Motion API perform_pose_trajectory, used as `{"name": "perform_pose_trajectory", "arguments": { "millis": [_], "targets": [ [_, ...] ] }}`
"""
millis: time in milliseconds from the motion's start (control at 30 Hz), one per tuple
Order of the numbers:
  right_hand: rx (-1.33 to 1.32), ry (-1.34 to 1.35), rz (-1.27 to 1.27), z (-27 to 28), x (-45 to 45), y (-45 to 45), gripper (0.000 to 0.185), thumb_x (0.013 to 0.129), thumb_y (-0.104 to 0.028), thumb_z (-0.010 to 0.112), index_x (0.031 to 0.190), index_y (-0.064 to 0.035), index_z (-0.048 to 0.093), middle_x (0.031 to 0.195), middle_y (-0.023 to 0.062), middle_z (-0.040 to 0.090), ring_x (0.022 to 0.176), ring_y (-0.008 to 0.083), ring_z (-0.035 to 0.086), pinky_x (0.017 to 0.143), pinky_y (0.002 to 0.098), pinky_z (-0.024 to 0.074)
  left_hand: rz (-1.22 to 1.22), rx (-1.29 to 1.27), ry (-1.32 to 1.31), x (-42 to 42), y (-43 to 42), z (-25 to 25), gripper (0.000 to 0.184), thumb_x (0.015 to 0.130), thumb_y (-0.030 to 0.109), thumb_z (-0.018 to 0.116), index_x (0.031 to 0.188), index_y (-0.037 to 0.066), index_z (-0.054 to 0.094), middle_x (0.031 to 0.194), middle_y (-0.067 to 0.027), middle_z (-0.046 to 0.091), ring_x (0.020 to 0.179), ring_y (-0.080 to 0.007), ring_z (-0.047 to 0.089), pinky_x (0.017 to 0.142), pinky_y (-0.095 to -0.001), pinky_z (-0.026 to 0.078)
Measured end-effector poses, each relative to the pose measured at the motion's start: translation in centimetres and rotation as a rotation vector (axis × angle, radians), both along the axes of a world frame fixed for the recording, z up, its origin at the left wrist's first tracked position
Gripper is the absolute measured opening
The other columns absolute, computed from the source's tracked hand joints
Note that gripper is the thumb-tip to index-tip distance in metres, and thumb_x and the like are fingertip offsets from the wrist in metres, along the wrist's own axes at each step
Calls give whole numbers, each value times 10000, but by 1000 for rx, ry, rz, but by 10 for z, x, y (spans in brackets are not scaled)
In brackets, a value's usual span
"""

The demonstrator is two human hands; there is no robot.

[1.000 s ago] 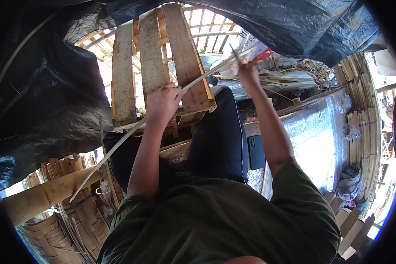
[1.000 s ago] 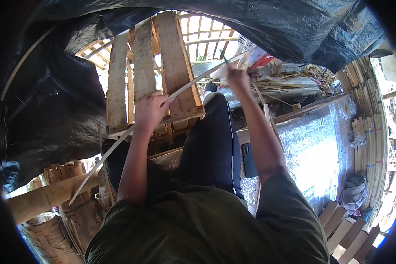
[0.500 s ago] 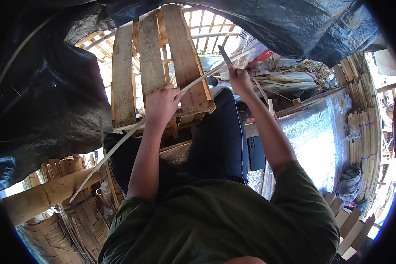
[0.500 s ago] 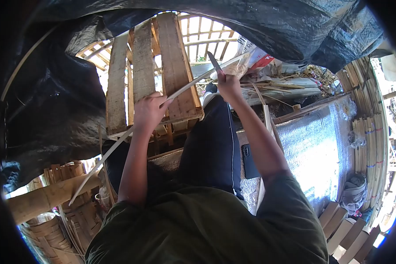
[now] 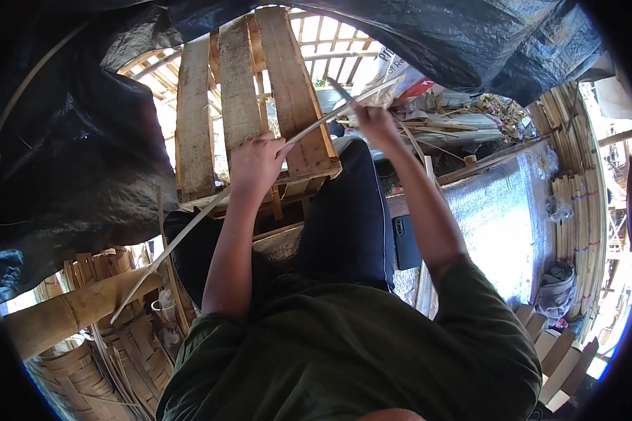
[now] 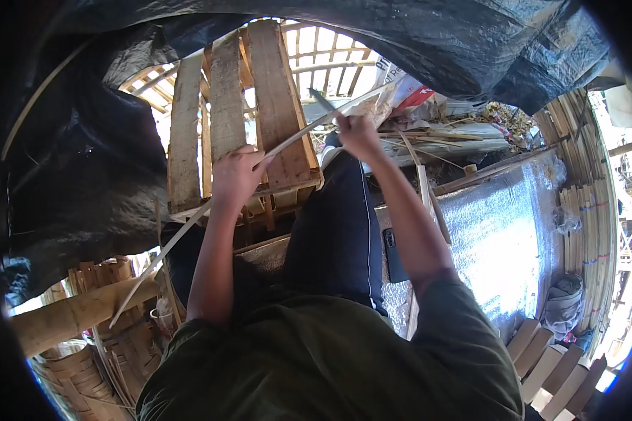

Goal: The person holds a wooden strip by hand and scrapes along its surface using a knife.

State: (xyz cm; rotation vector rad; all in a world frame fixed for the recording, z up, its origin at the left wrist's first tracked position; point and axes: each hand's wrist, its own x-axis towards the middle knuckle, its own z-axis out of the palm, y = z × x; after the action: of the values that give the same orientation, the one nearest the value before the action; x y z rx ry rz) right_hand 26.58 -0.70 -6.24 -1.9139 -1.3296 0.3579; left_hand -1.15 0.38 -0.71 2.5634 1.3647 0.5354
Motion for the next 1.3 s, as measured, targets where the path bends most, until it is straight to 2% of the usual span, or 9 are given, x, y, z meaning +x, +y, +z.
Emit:
{"name": "perform_pose_trajectory", "arguments": {
  "millis": [67,433,533,600,767,933,1000,1100,1300],
  "targets": [
    [-373,300,-272,37,18,0,510,1025,-412,470,908,34,688,807,287,691,837,428,703,754,521,528,7,-7,1,-2,-3,-1,224,895,308,697,813,101,720,734,-77,577,707,-300,652,638,-421,513],
    [-171,-152,76,5,-8,-4,580,1017,-408,495,683,37,660,682,300,646,730,420,703,659,510,532,1,-18,12,-2,-1,0,244,908,318,683,813,96,719,735,-85,583,710,-293,654,634,-422,513],
    [-303,100,-113,40,9,-2,575,1015,-417,486,729,48,664,697,298,650,742,442,692,676,522,535,3,-32,27,-1,-3,2,248,908,325,684,816,98,723,742,-85,592,717,-297,657,642,-426,516],
    [-235,-248,132,-27,10,14,536,1024,-400,457,854,57,680,724,258,673,684,419,692,636,514,545,9,-27,25,-1,-1,0,247,907,327,684,820,100,726,744,-86,595,720,-297,658,645,-427,518],
    [-338,-14,-143,30,9,4,583,1021,-447,472,847,62,696,727,288,670,653,411,690,567,483,528,-2,28,39,-2,-3,-1,268,934,332,649,797,113,719,755,-63,619,720,-265,684,628,-392,544],
    [-447,82,152,43,-18,-6,641,1007,-473,511,764,101,658,636,279,628,591,367,683,532,467,516,-2,12,44,-3,-1,-2,290,944,348,641,810,109,737,766,-70,627,739,-264,690,651,-387,553],
    [-135,-70,-43,25,-5,0,648,1002,-463,526,700,98,644,561,249,603,539,361,668,514,463,513,5,9,42,-3,-1,0,289,941,348,645,810,108,736,765,-71,627,743,-265,690,655,-389,554],
    [-287,134,55,16,-18,0,551,997,-455,555,741,25,640,498,63,519,359,181,505,366,359,384,-2,-4,48,-4,2,3,284,933,347,655,809,104,733,765,-70,626,751,-265,689,660,-393,553],
    [-282,614,-166,24,-18,14,383,908,-408,724,808,-41,679,503,-51,429,358,82,346,365,282,239,-37,-12,47,-9,0,6,227,914,297,678,809,100,720,791,-58,627,759,-271,680,671,-405,549]
  ]
}}
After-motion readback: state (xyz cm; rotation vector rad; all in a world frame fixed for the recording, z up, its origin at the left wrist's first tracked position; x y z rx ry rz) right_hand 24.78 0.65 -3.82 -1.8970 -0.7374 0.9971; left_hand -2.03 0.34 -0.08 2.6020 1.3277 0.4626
